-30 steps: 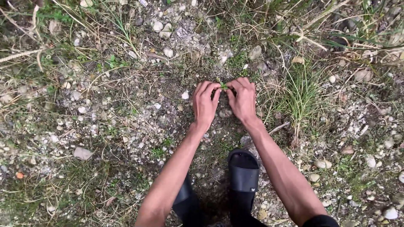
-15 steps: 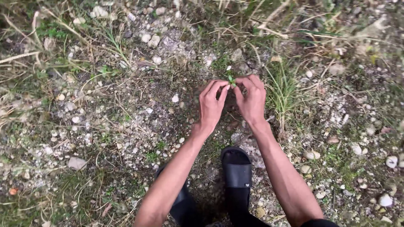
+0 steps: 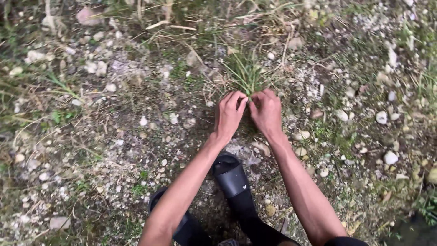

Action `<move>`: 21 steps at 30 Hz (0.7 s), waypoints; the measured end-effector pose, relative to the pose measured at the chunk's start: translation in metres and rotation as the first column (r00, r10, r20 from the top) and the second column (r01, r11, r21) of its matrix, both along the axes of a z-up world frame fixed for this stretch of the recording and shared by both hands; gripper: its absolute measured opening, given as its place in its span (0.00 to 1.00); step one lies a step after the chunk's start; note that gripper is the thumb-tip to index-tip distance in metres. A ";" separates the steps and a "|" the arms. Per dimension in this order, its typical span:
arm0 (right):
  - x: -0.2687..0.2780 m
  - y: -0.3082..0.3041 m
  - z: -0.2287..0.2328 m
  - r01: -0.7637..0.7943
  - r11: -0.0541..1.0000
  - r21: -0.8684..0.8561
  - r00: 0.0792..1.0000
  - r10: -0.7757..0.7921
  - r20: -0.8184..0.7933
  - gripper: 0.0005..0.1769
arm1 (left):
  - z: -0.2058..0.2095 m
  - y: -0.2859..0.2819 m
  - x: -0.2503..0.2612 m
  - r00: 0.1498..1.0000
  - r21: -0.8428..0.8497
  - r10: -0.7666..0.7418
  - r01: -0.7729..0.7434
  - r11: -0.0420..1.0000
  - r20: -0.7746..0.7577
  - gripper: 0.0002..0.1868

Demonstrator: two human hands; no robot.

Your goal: Gathering small plants or grass from a gravelly ground area.

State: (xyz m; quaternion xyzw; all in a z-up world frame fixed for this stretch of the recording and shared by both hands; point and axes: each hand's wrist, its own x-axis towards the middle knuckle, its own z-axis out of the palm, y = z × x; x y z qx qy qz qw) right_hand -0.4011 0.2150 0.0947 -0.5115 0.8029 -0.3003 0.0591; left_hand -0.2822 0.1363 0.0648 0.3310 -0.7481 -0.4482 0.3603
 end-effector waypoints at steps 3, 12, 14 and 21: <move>-0.006 0.017 -0.038 0.012 0.997 0.077 0.997 -0.018 0.075 0.07 | -0.046 0.010 -0.014 0.970 0.139 -0.066 0.034 0.990 0.234 0.02; 0.003 0.014 -0.010 0.046 0.996 0.074 0.990 -0.055 0.129 0.07 | -0.021 0.005 0.000 0.996 0.098 -0.047 0.039 0.994 0.080 0.05; 0.014 0.007 0.006 0.028 0.998 0.049 0.994 -0.033 0.107 0.07 | -0.018 0.006 0.012 0.999 0.078 -0.026 0.023 0.997 0.046 0.06; 0.071 -0.046 0.023 -0.128 0.992 0.025 0.979 0.122 0.163 0.07 | 0.004 -0.023 0.084 0.961 -0.001 0.181 -0.185 0.983 0.209 0.05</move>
